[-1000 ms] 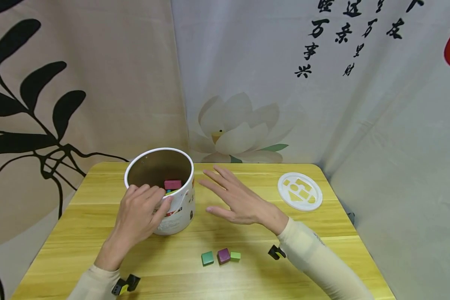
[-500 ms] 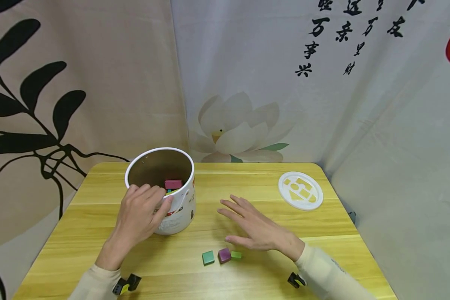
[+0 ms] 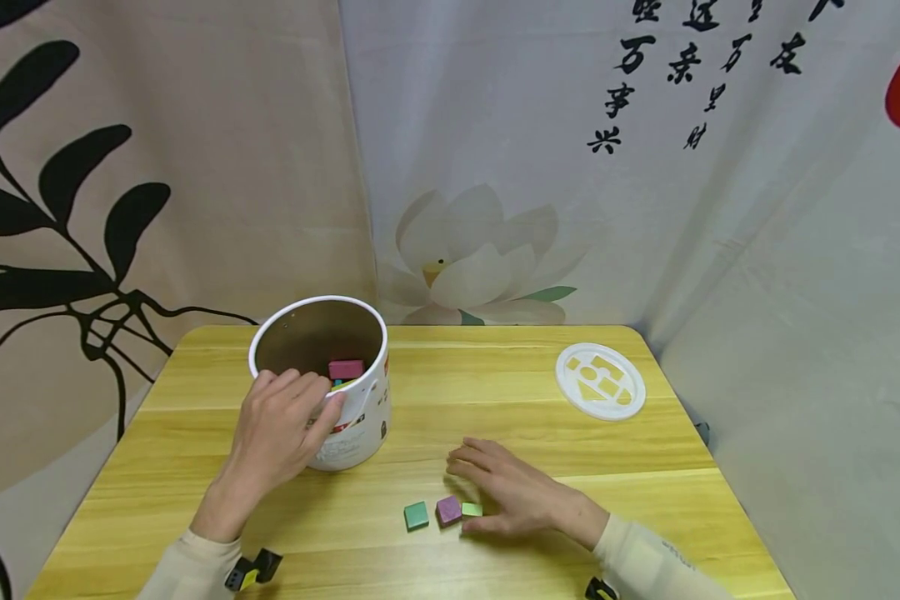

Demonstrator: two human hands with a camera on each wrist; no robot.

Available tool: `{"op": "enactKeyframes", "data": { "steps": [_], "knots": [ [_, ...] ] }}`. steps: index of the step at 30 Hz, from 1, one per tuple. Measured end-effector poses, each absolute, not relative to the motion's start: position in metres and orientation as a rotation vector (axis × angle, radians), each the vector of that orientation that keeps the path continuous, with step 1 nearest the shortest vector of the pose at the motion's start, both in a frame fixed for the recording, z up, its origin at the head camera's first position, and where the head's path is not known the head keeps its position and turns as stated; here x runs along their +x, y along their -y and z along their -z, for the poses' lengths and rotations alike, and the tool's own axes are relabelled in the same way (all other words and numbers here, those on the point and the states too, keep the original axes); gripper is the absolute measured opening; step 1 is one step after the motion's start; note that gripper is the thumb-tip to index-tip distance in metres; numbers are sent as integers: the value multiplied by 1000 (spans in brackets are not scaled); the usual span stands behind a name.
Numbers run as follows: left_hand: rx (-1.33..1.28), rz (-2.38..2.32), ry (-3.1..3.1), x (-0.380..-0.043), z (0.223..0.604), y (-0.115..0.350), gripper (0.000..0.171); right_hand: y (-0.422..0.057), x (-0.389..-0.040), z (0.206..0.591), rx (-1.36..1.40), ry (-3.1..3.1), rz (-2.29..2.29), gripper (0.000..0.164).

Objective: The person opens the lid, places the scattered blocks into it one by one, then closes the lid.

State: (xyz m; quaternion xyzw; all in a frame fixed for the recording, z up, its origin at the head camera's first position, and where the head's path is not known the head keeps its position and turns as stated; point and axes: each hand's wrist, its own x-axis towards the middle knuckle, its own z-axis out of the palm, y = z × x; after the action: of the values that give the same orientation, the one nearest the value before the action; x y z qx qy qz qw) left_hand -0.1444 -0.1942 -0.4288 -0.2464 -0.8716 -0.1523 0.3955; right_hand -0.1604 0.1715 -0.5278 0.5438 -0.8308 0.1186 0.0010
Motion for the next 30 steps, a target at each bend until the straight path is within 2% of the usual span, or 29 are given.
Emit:
{"op": "enactKeyframes", "data": {
  "steps": [8,15,30],
  "knots": [
    [-621,387,2212,-144,429,195,37,-171,-160,537,1748,2547,-361,50],
    [-623,391,2211,-145,429,194,35,-169,-157,534,1734,2554,-365,33],
    [-618,389,2220,-144,429,195,35,-170,-158,525,1759,2568,-434,18]
  ]
}}
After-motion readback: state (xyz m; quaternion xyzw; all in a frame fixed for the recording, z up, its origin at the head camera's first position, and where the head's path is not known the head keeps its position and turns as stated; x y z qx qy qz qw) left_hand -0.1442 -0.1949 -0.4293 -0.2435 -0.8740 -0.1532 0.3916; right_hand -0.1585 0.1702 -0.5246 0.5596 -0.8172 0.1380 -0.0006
